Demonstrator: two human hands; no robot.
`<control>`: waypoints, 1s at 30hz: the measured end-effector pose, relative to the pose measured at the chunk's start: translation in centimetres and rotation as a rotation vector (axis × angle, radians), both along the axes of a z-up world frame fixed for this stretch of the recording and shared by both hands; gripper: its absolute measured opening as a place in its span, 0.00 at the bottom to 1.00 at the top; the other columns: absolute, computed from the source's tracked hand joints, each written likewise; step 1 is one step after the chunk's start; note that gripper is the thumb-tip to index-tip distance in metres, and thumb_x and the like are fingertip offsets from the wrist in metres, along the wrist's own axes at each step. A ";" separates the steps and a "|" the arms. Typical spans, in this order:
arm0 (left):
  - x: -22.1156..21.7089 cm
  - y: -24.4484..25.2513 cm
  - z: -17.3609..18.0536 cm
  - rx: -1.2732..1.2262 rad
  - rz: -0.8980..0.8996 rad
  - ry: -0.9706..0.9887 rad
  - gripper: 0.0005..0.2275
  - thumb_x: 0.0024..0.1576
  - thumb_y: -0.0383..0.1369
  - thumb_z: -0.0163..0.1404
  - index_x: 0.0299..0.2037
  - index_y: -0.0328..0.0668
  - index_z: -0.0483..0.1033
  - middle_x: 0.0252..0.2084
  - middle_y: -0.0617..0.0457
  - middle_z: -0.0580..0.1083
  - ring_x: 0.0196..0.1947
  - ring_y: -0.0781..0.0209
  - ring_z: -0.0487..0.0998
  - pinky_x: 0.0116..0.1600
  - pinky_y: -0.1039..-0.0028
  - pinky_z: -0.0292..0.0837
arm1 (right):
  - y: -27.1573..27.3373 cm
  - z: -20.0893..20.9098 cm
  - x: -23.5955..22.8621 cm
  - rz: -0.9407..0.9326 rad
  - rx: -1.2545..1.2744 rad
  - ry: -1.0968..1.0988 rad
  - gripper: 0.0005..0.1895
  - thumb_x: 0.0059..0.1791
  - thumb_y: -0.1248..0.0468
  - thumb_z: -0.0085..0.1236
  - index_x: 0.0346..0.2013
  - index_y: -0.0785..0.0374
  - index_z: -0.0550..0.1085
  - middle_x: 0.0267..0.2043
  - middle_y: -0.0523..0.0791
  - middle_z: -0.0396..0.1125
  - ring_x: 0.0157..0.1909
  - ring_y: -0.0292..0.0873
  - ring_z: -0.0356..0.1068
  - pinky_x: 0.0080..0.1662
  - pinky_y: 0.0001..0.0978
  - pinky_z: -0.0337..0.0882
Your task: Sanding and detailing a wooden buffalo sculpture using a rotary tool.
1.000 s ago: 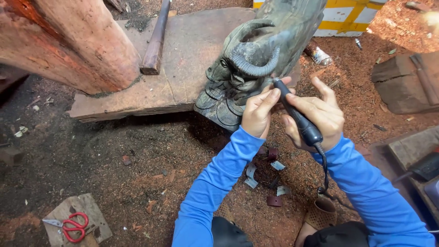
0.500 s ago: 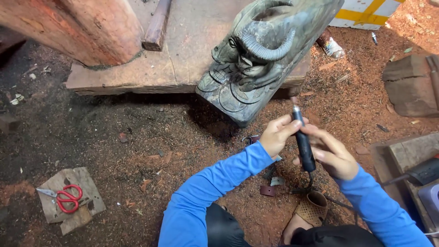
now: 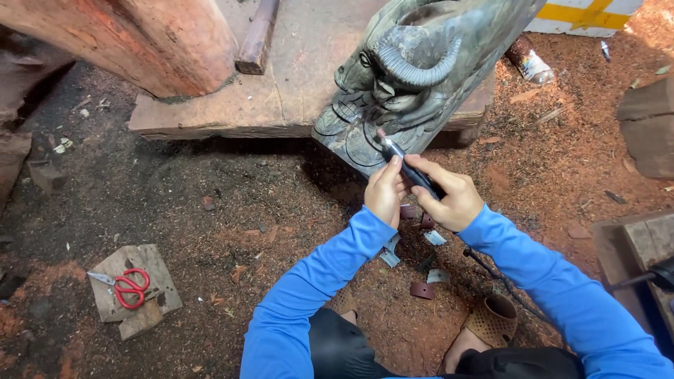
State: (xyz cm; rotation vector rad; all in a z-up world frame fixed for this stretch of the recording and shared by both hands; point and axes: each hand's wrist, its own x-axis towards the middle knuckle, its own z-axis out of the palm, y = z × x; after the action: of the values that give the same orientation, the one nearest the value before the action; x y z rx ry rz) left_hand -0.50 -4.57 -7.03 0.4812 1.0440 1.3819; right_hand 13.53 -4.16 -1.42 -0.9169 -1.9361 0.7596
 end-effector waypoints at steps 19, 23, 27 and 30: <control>0.6 1.7 -1.0 -0.038 -0.083 -0.153 0.21 0.63 0.49 0.54 0.58 0.44 0.76 0.43 0.36 0.78 0.44 0.44 0.82 0.49 0.58 0.78 | 0.5 0.3 0.6 -0.046 -0.028 -0.100 0.26 0.47 0.66 0.63 0.62 0.57 0.76 0.45 0.58 0.75 0.45 0.62 0.75 0.37 0.56 0.76; 0.9 1.5 -2.3 -0.044 -0.028 -0.158 0.19 0.63 0.48 0.54 0.55 0.43 0.77 0.41 0.41 0.79 0.41 0.48 0.82 0.46 0.64 0.78 | 0.1 0.5 0.1 -0.052 -0.068 -0.085 0.26 0.47 0.65 0.63 0.60 0.54 0.77 0.44 0.56 0.76 0.44 0.61 0.76 0.39 0.56 0.77; 1.8 1.7 -0.7 0.000 -0.041 -0.089 0.17 0.63 0.46 0.54 0.52 0.43 0.79 0.40 0.41 0.79 0.41 0.47 0.83 0.44 0.63 0.79 | 0.2 -0.2 0.8 -0.069 -0.092 -0.019 0.25 0.49 0.69 0.59 0.62 0.57 0.74 0.45 0.58 0.75 0.29 0.55 0.76 0.27 0.46 0.76; 2.7 2.1 -0.8 0.029 -0.046 -0.062 0.15 0.63 0.45 0.56 0.50 0.43 0.80 0.40 0.41 0.79 0.41 0.47 0.83 0.44 0.61 0.80 | 0.3 -0.8 1.6 -0.076 -0.114 0.049 0.26 0.49 0.72 0.57 0.63 0.60 0.72 0.44 0.60 0.75 0.24 0.51 0.75 0.24 0.41 0.75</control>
State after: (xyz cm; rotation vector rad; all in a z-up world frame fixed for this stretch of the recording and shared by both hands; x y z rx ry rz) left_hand 2.15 -2.42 -7.84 0.4779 0.9584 1.3640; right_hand 15.11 -3.86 -2.22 -1.0257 -1.8198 0.8475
